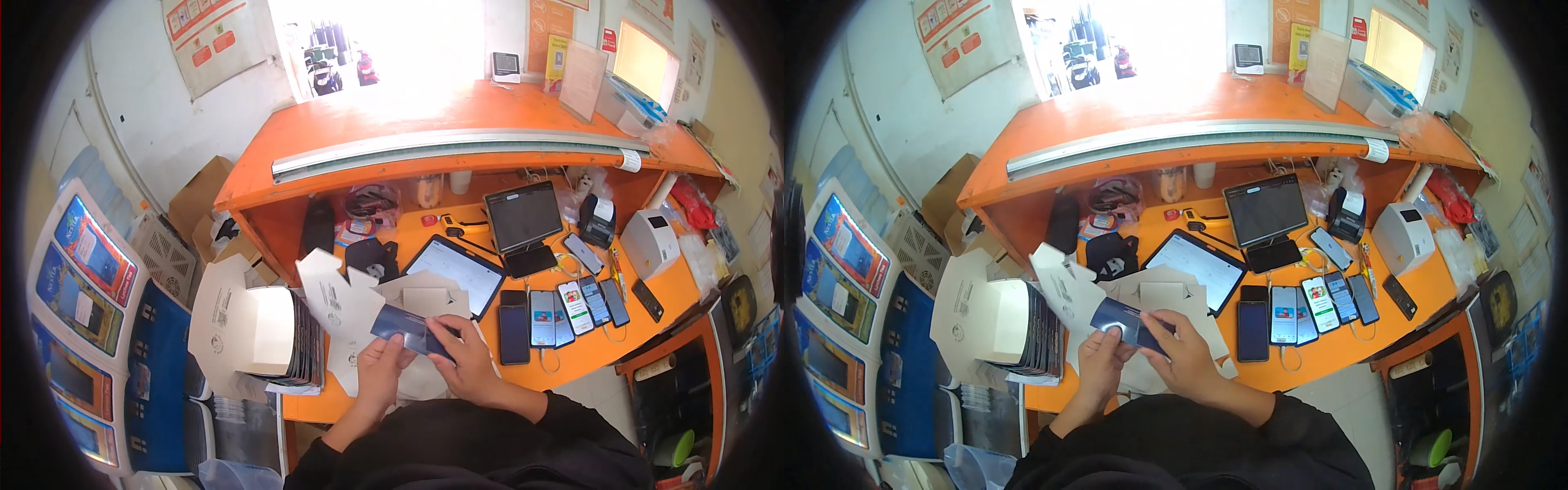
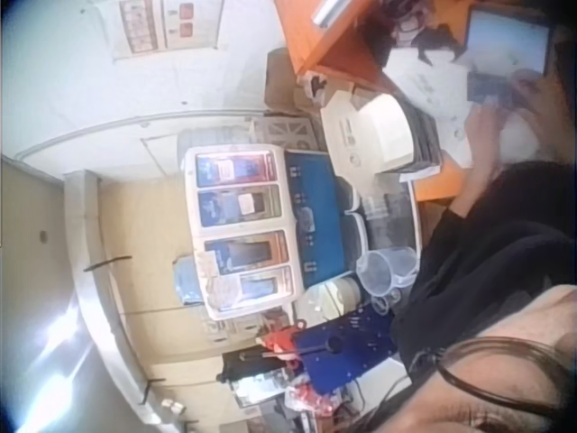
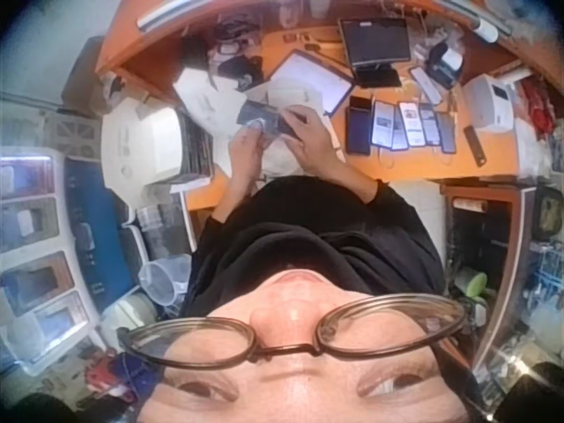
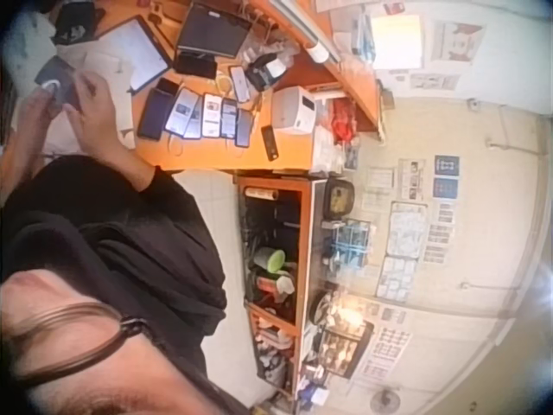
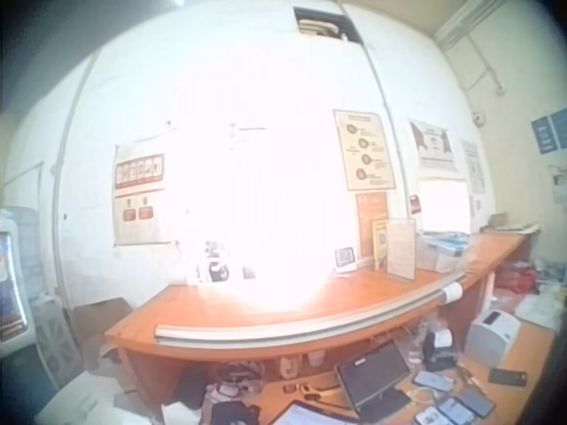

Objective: The person assembles multiple cardboard food boxes by folding the sides and tucking in the blue tabs by hand.

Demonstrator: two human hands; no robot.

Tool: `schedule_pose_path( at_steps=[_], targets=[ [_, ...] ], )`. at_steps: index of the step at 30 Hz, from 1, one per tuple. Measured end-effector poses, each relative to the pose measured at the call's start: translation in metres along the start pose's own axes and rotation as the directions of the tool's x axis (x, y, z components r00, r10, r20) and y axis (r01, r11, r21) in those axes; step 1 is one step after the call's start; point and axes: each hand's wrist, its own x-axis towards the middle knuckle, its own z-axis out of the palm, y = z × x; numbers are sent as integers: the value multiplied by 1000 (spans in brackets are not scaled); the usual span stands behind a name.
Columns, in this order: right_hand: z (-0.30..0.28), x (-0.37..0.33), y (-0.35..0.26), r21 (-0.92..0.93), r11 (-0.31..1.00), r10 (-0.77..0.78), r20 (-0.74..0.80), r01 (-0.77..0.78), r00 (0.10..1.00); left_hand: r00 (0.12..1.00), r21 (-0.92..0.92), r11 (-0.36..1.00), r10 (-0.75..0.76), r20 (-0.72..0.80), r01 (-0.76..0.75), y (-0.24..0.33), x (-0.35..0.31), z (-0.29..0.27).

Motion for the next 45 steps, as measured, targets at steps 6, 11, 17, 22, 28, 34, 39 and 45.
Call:
schedule_pose_path(
  at_steps=[6,11,17,22,28,34,39,45],
  targets=[
    [3,-5,9,-13,994,-106,16,106,994,1000,-1,1000,-29,1,29,0,0,-10],
    [5,-8,1,-149,948,-262,131,281,956,998,-68,997,-50,-29,48,5,-2,-12],
    [8,-6,4,-196,963,-165,104,183,981,994,-131,986,-106,-12,103,-2,-5,-8],
    [5,-6,2,-166,975,-126,142,149,982,985,-149,979,-152,-83,139,4,-4,1],
    [2,-12,15,-103,970,-215,48,218,976,990,-131,982,-139,-32,134,2,-6,4],
    [-2,-6,2,38,999,-43,145,38,989,987,-148,980,-145,-63,135,1,-3,-8],
    [-4,-8,17,109,990,-93,65,86,993,992,-141,983,-125,-32,120,1,-3,-7],
    [-5,3,6,-64,998,-27,-95,21,995,990,52,989,-141,5,141,-4,-11,5]
  ],
)
